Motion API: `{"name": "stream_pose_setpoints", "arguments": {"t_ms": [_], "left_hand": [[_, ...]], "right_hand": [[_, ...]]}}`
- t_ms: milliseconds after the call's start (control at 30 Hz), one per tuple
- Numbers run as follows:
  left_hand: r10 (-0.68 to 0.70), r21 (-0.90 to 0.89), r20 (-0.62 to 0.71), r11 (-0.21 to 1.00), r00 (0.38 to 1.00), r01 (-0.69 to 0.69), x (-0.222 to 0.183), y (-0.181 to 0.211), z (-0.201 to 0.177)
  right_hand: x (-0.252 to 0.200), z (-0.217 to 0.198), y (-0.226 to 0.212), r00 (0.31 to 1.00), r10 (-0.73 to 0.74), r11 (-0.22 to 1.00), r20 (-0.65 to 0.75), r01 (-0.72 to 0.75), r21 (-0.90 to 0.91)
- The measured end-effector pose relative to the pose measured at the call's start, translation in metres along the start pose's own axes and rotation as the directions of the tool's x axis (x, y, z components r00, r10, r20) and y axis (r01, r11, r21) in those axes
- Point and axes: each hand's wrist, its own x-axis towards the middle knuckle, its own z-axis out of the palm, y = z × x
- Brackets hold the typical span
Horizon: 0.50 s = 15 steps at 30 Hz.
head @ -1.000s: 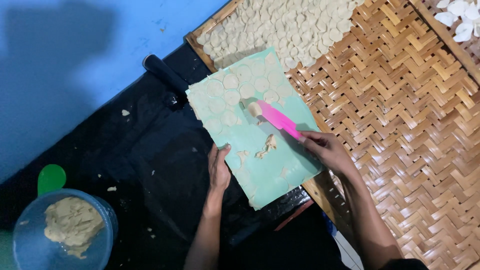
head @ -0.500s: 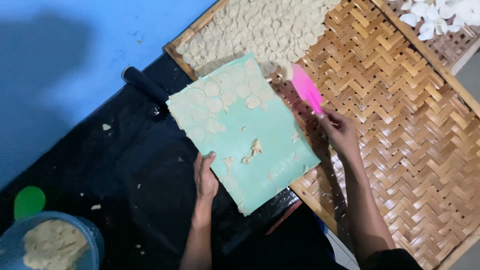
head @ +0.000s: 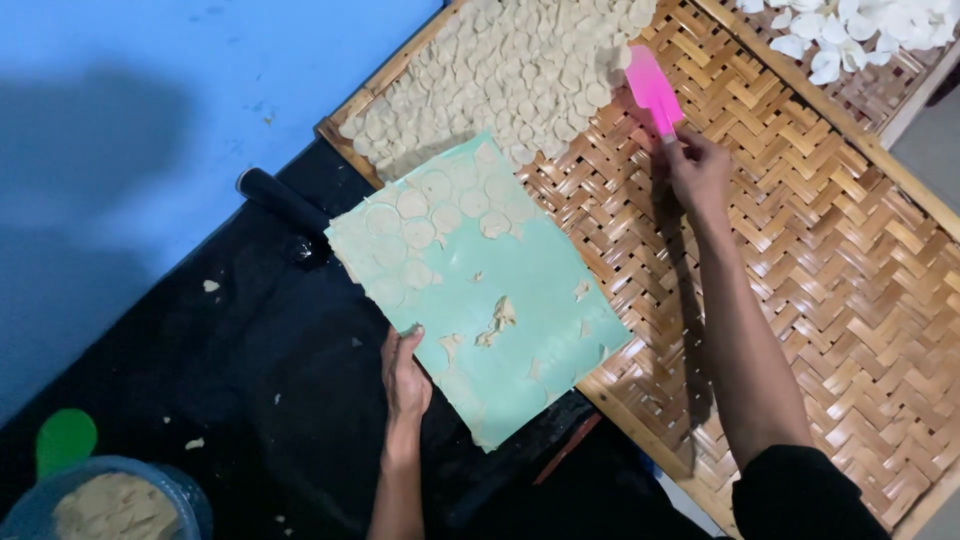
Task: Using a spatula to arrange and clean circular food products on a tray.
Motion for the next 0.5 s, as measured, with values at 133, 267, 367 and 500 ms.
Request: {"name": "stream_pose_setpoints", "arguments": {"t_ms": [133, 267, 367, 500], "left_hand": [[0.026, 0.11, -0.032, 0.994, 0.999, -0.022, 0.001, -0.001, 0.001], [-0.023, 0.05, -0.042, 0.998, 0.999, 0.025, 0.002, 0.002, 0.002], [-0.017, 0.049, -0.036, 0.999, 0.999, 0.019, 0.004, -0.003, -0.002], [-0.011, 0.047, -0.024, 0.999, 1.0, 0.012, 0.001, 0.003, 0.003]], "right_hand": [[0.011, 0.0, 0.0, 0.999, 0.046, 0.999, 0.014, -0.046, -0.021], [0.002, -0.004, -0.019, 0.992, -0.096, 0.976, -0.078, 0.079, -0.202], [-0.01, -0.01, -0.041, 0.972, -0.207, 0.937, -0.11, 0.165, -0.309], [-0.019, -0.013, -0.061, 0.95, -0.29, 0.867, -0.119, 0.208, -0.452]]}}
